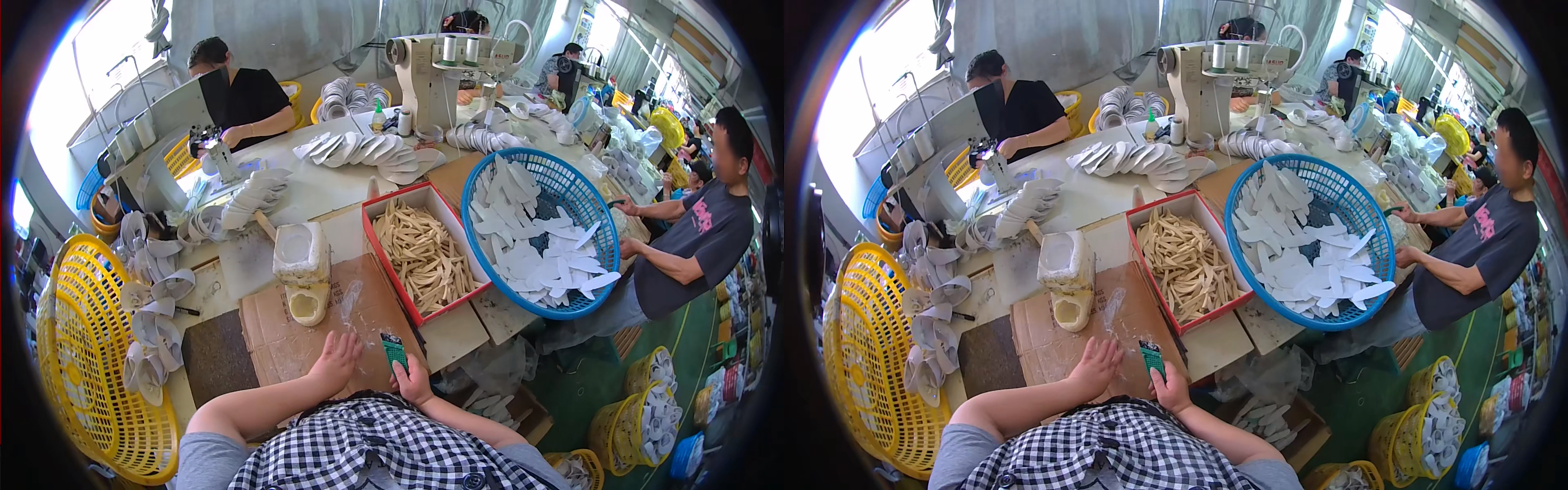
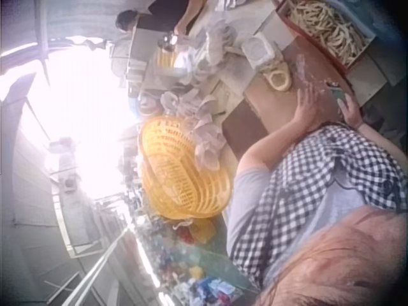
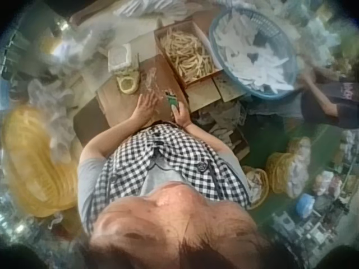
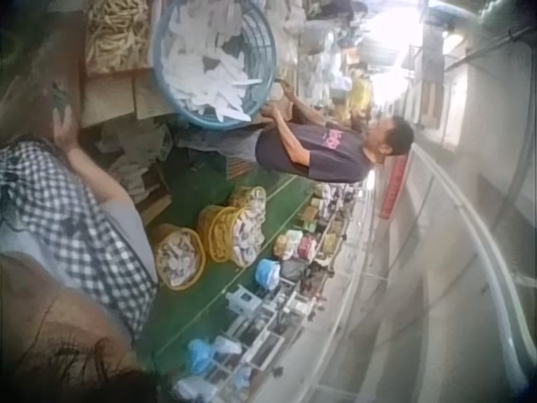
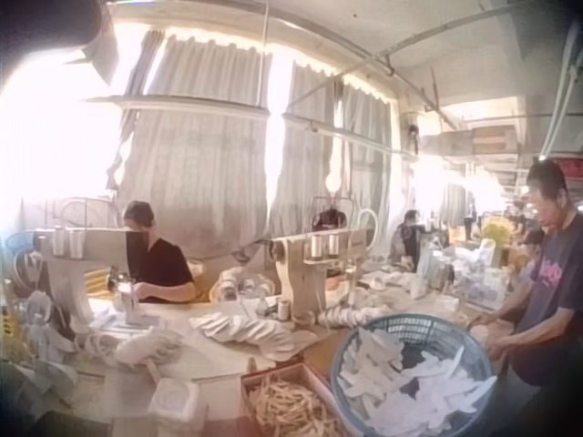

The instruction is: The person is applying glue to the inner and outer edges of white shoe upper components using a brush and a container of adhesive.

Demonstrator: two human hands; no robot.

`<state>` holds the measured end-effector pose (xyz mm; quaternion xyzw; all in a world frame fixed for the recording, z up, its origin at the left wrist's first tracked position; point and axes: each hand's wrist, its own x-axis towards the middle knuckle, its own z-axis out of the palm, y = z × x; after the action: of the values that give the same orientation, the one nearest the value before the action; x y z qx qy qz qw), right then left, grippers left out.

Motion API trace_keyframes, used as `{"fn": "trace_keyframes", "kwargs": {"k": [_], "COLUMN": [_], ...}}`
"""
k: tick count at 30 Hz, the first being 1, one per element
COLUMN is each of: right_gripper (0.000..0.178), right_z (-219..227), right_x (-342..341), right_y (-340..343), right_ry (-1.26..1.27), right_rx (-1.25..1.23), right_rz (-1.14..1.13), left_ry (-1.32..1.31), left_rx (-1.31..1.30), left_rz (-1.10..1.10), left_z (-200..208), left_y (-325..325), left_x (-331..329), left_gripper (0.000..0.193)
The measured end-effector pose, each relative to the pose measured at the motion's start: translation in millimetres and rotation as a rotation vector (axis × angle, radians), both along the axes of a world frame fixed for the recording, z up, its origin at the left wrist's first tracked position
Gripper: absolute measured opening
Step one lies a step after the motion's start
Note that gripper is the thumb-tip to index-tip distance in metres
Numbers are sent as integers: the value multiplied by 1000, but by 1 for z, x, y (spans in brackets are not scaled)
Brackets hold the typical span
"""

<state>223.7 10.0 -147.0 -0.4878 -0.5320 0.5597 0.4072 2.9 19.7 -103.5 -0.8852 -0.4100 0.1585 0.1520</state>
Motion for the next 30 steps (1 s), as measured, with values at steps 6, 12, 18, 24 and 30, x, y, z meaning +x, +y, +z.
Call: {"fn": "trace_keyframes", "kwargs": {"k": [6,12,18,24,30], "right_gripper": [27,26,26,26,26], "right_z": [0,3,5,6,10], "right_x": [0,0,-4,-6,-8], "right_y": [0,1,1,2,3], "right_ry": [-4,8,-45,-65,-81], "right_rx": [-16,-38,-27,-78,-120], "right_rz": [22,4,-3,-22,0], "left_ry": [-507,-790,-550,-732,-623], "left_rx": [-318,-317,-2,-44,29], "left_rz": [81,566,452,446,310], "left_z": [14,28,-2,-30,-32], "left_y": [-26,-29,-1,-44,-93], "left_x": [-23,-11,6,19,-28], "left_gripper": [46,33,51,70,60]}}
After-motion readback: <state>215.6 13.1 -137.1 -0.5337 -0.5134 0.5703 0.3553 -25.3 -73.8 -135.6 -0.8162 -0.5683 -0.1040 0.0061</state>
